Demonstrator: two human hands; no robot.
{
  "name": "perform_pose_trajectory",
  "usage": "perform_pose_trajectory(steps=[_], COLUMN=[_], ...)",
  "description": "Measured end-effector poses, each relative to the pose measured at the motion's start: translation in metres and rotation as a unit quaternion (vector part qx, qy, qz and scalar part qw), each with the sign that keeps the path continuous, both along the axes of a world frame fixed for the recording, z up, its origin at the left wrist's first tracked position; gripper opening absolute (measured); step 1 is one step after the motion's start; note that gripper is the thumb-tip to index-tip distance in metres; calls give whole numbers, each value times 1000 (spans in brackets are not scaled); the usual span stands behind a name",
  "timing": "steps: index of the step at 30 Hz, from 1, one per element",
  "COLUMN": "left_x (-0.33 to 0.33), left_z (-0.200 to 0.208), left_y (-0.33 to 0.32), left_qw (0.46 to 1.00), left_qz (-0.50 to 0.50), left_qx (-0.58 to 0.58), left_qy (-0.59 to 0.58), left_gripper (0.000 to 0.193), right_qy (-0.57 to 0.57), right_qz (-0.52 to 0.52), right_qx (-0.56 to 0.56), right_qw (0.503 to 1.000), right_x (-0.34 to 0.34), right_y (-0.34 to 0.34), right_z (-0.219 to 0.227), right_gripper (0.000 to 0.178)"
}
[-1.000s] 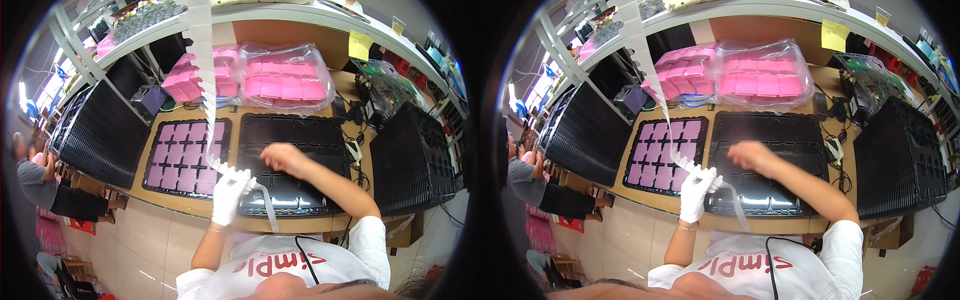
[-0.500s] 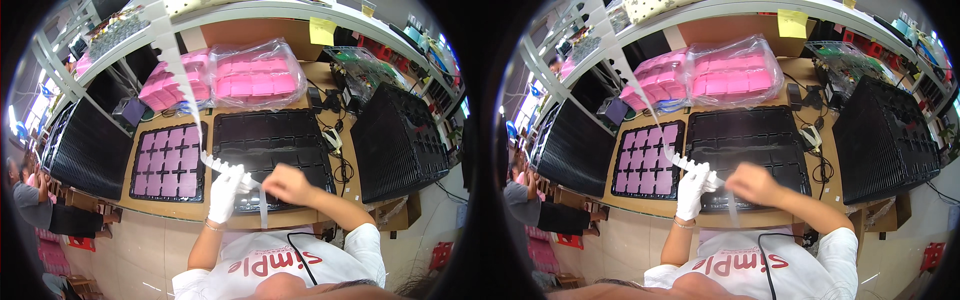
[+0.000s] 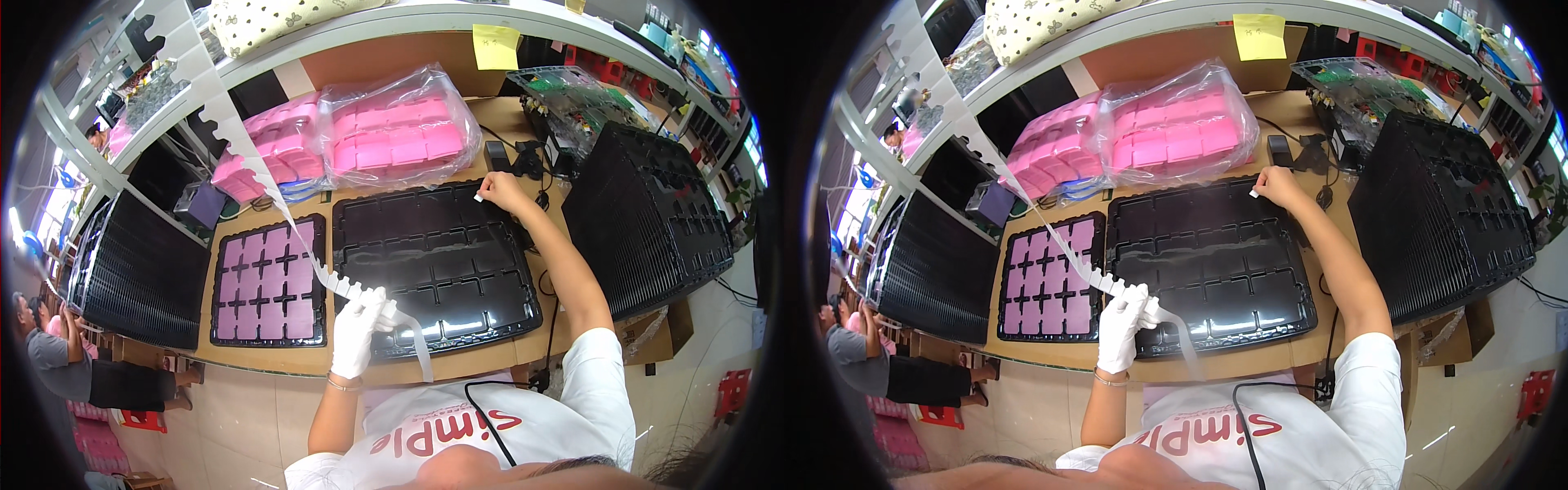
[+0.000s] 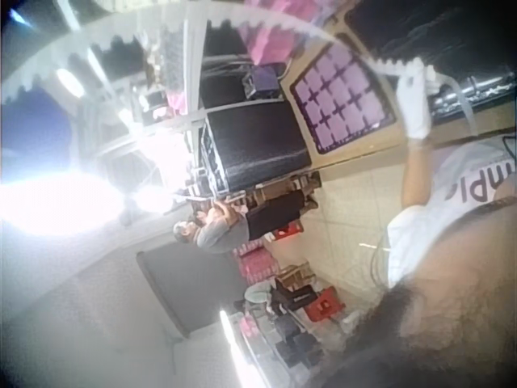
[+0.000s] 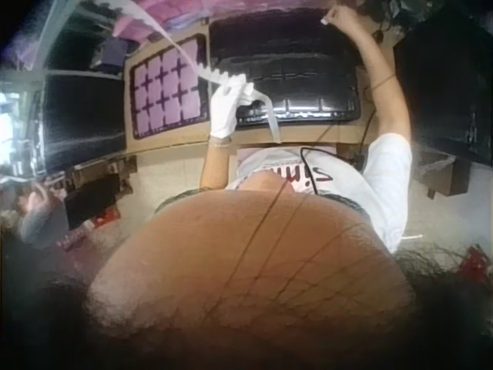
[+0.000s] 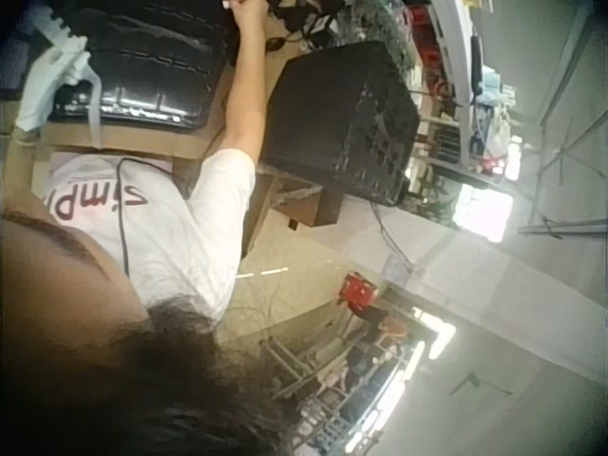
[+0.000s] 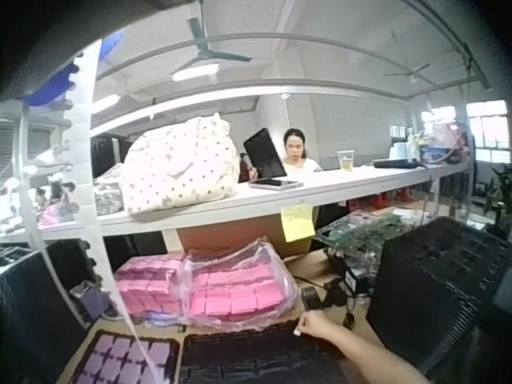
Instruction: The person places a black plastic tray on a table and applies a strip of white adhesive tape to its surface. They then pick up a pink plastic insert and place it into the tray, pressing it down to secure it. This process is repeated for multiple trays, with the person consistently applying tape and inserting the pink components.
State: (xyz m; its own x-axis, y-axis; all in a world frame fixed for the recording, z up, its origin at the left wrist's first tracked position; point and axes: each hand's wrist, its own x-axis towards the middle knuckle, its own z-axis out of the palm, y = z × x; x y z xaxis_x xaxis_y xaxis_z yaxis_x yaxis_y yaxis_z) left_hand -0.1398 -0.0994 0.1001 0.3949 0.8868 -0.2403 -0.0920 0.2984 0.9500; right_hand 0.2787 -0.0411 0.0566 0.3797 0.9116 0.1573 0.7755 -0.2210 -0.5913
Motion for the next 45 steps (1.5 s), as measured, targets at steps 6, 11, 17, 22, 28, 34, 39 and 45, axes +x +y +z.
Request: perform_pose_trajectory(steps=[6, 11, 17, 22, 28, 34, 39, 45], left_x=[-2, -2, -3, -4, -4, -15, -27, -56], left_z=[-1, 1, -2, -4, 2, 8, 9, 10], left_y=[0, 0, 2, 2, -2, -20, -28, -35], left_qw=[1000, 1000, 1000, 1000, 999, 997, 998, 996], left_qz=[-11, -16, -20, -14, 19, 48, 42, 89], left_qx=[-2, -12, -10, 4, 32, 22, -8, 30], left_qy=[0, -5, -19, -5, -6, -50, -45, 0], left_gripper=[21, 19, 19, 18, 20, 24, 21, 17], right_qy=[-4, -47, -28, 59, 517, 636, 372, 119], right_qz=[-17, -35, -28, 83, 82, 194, 212, 378], right_qx=[-19, -54, -60, -22, 127, -48, 9, 296], right_qw=[1000, 997, 997, 995, 843, 746, 904, 869], right_x=[5, 6, 7, -5, -17, -177, -264, -287], right_y=[5, 13, 12, -7, -36, -92, -125, -123], right_z=[0, -2, -1, 5, -3, 45, 50, 37], right_gripper=[19, 18, 18, 16, 16, 19, 9, 10])
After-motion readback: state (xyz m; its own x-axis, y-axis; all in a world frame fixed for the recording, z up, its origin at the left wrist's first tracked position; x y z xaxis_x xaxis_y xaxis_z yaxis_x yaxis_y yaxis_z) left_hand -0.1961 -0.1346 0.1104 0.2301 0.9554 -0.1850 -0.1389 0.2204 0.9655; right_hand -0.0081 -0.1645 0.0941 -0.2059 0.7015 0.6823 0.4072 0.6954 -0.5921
